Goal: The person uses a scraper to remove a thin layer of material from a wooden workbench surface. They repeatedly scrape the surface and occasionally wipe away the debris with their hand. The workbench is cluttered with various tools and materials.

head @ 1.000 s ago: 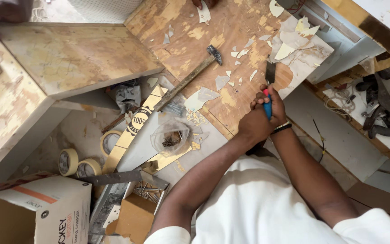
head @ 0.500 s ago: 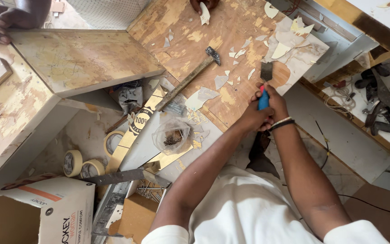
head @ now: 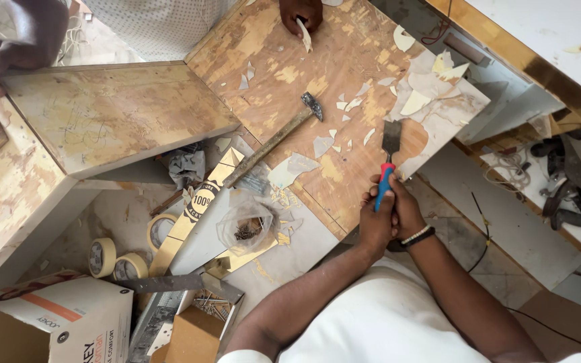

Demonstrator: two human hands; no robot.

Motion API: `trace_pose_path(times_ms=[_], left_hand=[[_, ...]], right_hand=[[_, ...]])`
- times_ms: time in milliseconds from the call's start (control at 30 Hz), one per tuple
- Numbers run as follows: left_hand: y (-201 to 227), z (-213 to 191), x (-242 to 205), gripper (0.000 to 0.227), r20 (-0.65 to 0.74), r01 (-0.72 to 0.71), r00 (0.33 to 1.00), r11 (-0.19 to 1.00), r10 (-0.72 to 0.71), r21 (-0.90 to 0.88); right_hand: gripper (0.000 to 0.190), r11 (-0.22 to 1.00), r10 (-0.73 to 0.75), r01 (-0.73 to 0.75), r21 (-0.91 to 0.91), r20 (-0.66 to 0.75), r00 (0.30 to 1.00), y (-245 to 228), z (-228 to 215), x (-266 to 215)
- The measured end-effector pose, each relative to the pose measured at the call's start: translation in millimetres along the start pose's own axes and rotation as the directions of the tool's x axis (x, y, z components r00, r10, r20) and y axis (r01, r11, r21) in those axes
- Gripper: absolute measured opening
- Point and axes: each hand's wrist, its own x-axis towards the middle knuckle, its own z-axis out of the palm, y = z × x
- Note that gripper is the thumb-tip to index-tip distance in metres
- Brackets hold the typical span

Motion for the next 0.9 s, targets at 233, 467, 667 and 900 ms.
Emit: trace_pose_path(times_ms=[233,467,667,900], left_hand=[[11.7,-3.5,15.9,0.038,-0.078,0.009,0.997,0.997,-0.003,0.077],[9.3,-3.6,25.0,0.044,0.076,-0.001,0.997,1.0,0.002,-0.017],[34.5,7.3,19.3,0.028,0.175,0.007,0.984,0.992,0.015,-0.128],[84.3,40.7,-4.8,0.039,0.245,-0.257,0.949,0.937,0.199,0.235]], right_hand=[[0.04,0.995,-0.028,0.021,-0.099,-0.073,0.997,-5.3,6.7,19.8],[0.045,0.897,0.062,-0.177,-0.406,-0.279,0.958,-34.2,18.4,24.3],[0.031,0.952,0.085,-0.132,-0.275,-0.176,0.981,-41.3,5.1,36.8],[0.024,0.992,0.076,-0.086,0.095,0.109,0.991,-67.8,-21.2,40.7]])
